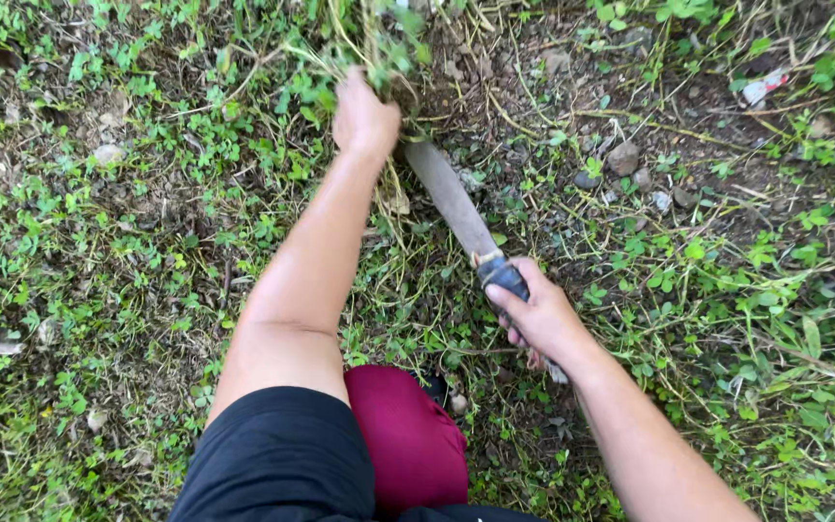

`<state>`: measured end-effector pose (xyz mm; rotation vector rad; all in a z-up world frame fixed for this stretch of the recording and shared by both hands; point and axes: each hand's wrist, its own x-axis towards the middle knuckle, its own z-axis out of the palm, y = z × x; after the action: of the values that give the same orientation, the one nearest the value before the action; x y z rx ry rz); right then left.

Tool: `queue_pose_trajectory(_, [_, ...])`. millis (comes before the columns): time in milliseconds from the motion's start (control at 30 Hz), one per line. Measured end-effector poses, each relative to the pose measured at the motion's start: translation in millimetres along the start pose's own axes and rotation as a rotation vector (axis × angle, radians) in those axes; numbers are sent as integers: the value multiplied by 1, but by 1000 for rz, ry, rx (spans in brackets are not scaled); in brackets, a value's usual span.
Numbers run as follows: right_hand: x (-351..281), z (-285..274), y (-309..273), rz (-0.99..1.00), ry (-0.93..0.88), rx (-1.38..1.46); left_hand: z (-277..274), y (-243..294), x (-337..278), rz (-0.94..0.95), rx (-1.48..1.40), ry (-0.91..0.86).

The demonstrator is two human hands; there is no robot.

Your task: The person clears weeds and vines from the ground by pulling them up by hand and using a large blade to cut through thick stems.

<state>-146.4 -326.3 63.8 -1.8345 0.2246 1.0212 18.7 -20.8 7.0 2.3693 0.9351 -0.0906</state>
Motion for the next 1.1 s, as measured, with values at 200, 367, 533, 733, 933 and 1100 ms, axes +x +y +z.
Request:
queue_pose_trajectory(200, [-16,-13,11,30,68,125,4,-6,-32,-41,-12,-43])
queue_pose_trajectory(367, [-5,-33,-8,2,162,194,-39,-38,9,-100,-441,-190])
queue_pose_trajectory(533, [21,-33,-41,-267,192,304,-49,-78,50,-119,-720,63])
queue_pose_trajectory(733, [56,33,-89,-525,221,455,-42,-71,44,-116,-622,127])
queue_pose_trajectory(933, [44,49,-83,-127,-129,-332,-97,-87,21,-69,-461,108])
queue_pose_trajectory(1100, [44,44,-67,-225,13,45,-137,-136,14,-266,-545,367])
